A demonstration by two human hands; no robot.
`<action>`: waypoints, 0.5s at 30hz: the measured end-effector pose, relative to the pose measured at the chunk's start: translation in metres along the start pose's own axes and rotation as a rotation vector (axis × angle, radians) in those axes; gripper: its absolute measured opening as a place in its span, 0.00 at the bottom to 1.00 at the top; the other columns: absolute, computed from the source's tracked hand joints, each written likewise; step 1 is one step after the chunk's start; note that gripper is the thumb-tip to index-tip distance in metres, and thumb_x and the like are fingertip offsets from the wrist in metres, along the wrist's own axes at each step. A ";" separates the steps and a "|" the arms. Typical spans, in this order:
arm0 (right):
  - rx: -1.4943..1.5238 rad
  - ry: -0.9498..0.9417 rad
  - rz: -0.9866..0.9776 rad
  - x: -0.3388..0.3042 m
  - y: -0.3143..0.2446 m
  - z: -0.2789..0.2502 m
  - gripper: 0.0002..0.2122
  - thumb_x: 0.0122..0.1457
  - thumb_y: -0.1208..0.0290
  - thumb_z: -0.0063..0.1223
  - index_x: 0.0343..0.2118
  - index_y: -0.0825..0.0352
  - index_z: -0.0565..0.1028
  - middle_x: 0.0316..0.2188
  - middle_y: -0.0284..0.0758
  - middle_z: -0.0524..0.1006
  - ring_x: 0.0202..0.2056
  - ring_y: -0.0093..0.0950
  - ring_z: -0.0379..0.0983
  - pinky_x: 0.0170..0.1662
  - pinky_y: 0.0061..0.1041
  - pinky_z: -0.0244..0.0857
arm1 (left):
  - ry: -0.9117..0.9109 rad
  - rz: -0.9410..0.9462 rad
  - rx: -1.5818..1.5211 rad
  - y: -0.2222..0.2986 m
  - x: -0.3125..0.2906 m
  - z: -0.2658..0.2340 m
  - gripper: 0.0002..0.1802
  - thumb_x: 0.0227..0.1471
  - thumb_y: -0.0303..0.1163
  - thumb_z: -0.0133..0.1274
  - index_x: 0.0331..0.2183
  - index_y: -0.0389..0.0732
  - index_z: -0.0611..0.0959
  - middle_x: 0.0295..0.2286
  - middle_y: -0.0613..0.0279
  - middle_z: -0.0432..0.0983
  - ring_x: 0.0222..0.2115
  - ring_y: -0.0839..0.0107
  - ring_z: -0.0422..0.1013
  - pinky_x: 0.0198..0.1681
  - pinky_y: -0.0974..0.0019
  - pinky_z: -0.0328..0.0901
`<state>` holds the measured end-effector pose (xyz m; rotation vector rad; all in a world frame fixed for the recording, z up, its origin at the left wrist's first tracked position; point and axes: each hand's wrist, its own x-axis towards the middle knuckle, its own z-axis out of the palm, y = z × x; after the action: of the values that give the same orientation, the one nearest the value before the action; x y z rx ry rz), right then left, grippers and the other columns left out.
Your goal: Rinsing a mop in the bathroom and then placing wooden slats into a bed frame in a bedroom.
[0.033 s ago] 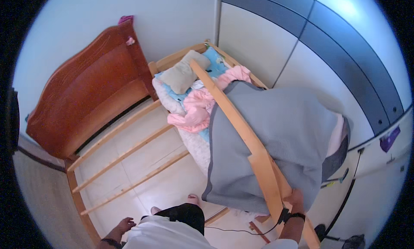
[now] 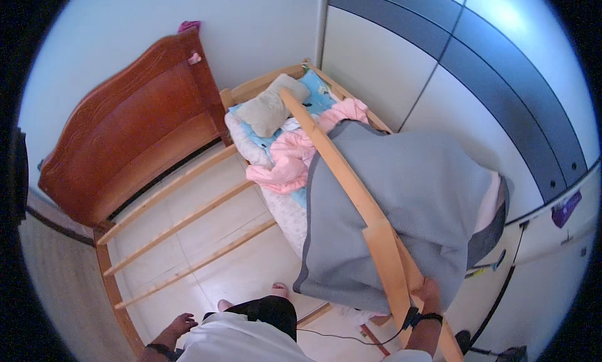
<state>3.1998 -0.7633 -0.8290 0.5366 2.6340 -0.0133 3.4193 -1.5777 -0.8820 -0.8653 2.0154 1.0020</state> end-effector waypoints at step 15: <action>0.023 0.458 -0.035 -0.130 -0.079 -0.228 0.17 0.34 0.62 0.58 0.24 0.70 0.69 0.23 0.46 0.72 0.28 0.42 0.70 0.31 0.35 0.62 | -0.062 0.414 0.160 0.088 0.098 0.020 0.35 0.36 0.47 0.55 0.44 0.35 0.68 0.39 0.48 0.68 0.41 0.61 0.66 0.44 0.65 0.60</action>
<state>3.1801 -0.8619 -0.5741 0.5547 3.0920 0.0768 3.3042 -1.5430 -0.9385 -0.3316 2.2344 1.0521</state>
